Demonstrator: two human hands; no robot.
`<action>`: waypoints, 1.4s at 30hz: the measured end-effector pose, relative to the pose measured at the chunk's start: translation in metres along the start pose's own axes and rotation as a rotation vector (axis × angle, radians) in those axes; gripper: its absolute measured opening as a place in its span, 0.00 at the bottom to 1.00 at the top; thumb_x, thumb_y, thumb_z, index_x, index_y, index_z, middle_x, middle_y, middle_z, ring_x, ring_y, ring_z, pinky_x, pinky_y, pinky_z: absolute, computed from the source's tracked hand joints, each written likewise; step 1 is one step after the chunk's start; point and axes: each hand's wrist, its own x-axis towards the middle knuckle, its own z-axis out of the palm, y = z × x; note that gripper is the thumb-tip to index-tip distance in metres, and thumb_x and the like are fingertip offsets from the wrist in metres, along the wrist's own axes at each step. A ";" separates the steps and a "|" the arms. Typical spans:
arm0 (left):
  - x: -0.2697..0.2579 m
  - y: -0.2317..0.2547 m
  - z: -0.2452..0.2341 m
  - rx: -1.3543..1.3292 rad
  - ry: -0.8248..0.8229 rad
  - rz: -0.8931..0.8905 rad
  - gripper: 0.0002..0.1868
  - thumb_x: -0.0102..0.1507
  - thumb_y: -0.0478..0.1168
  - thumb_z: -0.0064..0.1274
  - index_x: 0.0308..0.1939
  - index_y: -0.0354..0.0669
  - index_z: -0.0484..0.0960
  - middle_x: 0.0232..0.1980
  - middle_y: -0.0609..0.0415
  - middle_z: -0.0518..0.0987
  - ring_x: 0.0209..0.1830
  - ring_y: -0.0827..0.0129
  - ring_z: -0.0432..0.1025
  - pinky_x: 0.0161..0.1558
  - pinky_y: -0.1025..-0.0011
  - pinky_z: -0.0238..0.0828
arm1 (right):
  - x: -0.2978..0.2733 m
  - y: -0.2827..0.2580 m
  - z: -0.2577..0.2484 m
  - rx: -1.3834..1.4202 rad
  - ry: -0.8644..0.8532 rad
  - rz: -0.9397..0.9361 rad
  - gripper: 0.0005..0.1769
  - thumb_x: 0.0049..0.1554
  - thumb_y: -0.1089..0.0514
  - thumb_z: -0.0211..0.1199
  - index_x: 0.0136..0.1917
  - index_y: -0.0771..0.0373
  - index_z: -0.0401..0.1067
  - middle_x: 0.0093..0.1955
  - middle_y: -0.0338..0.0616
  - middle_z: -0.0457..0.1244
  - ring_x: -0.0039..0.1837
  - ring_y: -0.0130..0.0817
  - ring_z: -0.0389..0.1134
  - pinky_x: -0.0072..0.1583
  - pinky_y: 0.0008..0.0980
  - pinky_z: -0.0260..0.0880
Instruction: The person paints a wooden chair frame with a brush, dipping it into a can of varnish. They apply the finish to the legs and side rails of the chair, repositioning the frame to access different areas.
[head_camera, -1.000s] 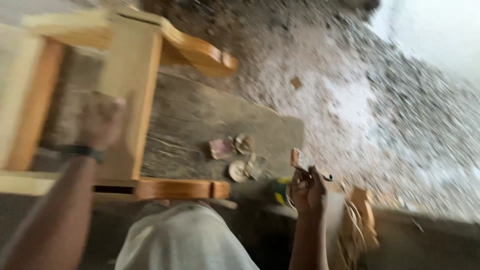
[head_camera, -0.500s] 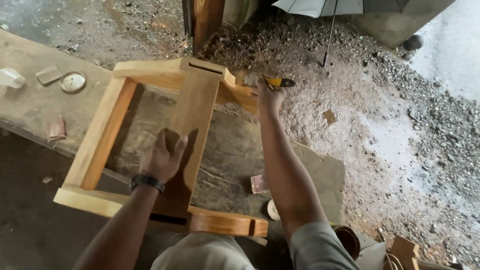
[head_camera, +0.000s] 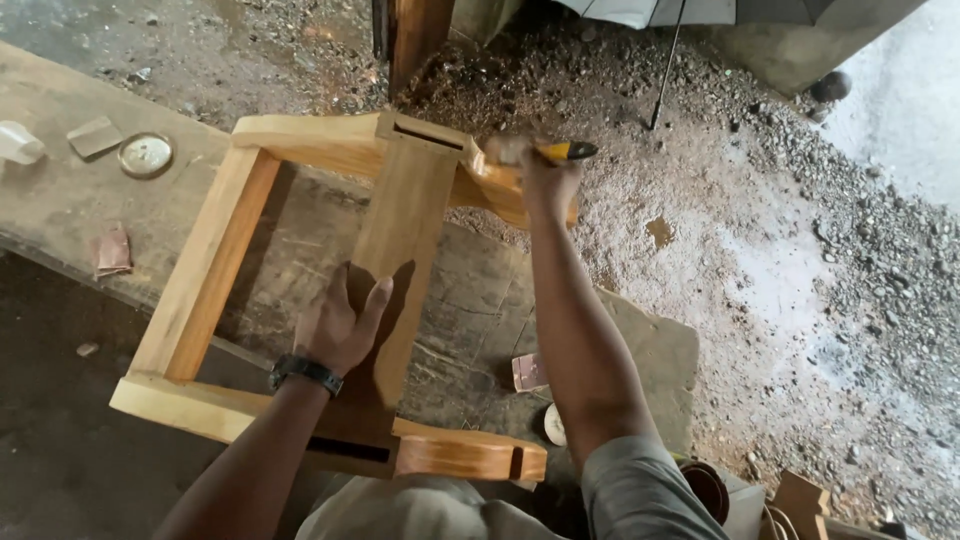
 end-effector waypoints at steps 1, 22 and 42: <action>0.001 0.006 -0.006 -0.030 -0.050 -0.035 0.46 0.66 0.73 0.45 0.64 0.32 0.76 0.54 0.32 0.81 0.54 0.41 0.77 0.44 0.50 0.80 | -0.007 -0.006 0.003 0.129 -0.012 0.060 0.18 0.51 0.61 0.71 0.51 0.63 0.67 0.41 0.49 0.66 0.40 0.39 0.74 0.37 0.38 0.76; 0.011 0.027 -0.038 -0.145 -0.296 -0.193 0.49 0.67 0.74 0.39 0.72 0.33 0.66 0.59 0.27 0.77 0.61 0.35 0.73 0.55 0.39 0.74 | -0.016 -0.001 -0.002 0.371 -0.058 0.288 0.15 0.52 0.62 0.71 0.48 0.66 0.67 0.43 0.54 0.65 0.41 0.44 0.73 0.41 0.43 0.76; 0.008 0.020 -0.033 -0.156 -0.234 -0.142 0.48 0.69 0.71 0.41 0.72 0.27 0.66 0.63 0.28 0.75 0.64 0.39 0.71 0.59 0.44 0.73 | 0.006 0.020 0.001 0.084 -0.053 0.074 0.18 0.50 0.60 0.72 0.52 0.64 0.72 0.43 0.49 0.68 0.42 0.44 0.75 0.38 0.47 0.84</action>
